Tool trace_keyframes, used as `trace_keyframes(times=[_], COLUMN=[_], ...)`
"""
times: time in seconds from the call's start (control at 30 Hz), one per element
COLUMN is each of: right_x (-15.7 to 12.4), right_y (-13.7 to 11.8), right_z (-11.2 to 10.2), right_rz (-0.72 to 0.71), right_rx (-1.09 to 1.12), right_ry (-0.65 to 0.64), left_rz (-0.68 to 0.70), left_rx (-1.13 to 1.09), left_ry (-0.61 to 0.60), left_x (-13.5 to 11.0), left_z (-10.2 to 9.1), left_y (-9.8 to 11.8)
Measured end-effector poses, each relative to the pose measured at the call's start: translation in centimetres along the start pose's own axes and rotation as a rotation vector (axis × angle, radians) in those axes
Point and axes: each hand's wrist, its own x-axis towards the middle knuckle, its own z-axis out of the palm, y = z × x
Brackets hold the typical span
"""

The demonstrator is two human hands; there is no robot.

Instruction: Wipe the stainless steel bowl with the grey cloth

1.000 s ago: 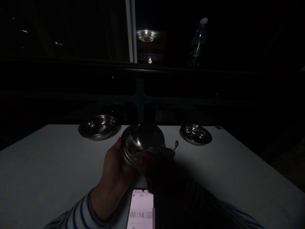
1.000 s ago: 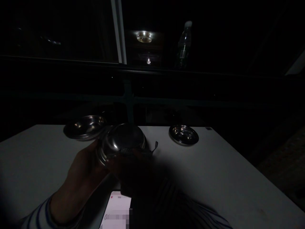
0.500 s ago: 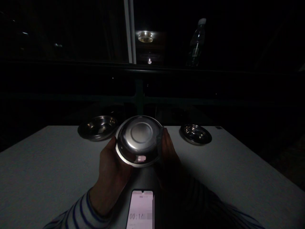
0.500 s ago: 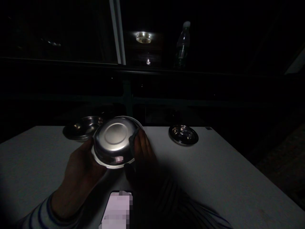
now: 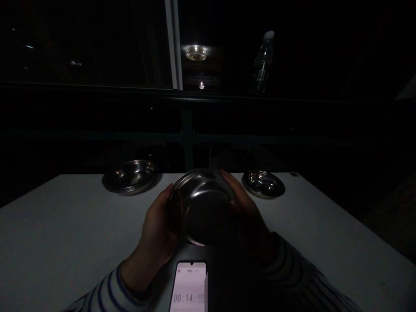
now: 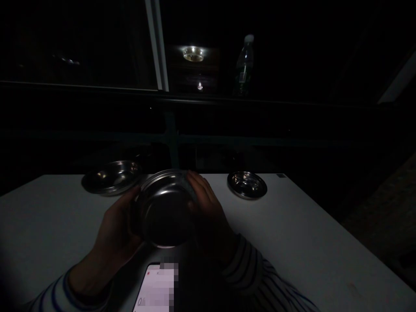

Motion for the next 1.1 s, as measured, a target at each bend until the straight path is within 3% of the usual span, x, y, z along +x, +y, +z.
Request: trace_keyframes(times=[0.23, 0.47, 0.7, 0.77, 0.87, 0.93, 1.1], right_x=[0.0, -0.2, -2.1, -3.0, -3.4, -3.0, -1.0], right_y=[-0.2, -1.2, -2.8, -2.6, -2.0, -2.1, -2.8], right_z=[0.3, 2.1, 3.9, 4.9, 6.0, 5.8, 3.6], right_rz=[-0.15, -0.315, -0.418, -0.447, -0.622, -0.61, -0.408], right_rx=[-0.191, -0.466, -0.478, -0.523, -0.547, -0.544, -0.529], right_ry=[-0.071, -0.063, -0.192, -0.158, -0.025, -0.036, -0.171], left_rz=[-0.021, -0.119, -0.166, -0.15, -0.106, -0.098, -0.111], left_rx=[0.141, 0.173, 0.113, 0.095, 0.102, 0.127, 0.193], left_ry=[0.043, 0.022, 0.004, 0.033, 0.071, 0.069, 0.08], left_x=[-0.9, -1.6, -1.3, -1.2, -1.1, -1.1, -1.1], left_z=[0.1, 0.1, 0.2, 0.2, 0.2, 0.1, 0.0], left_y=[-0.3, -0.9, -0.6, -0.4, -0.2, -0.4, -1.1])
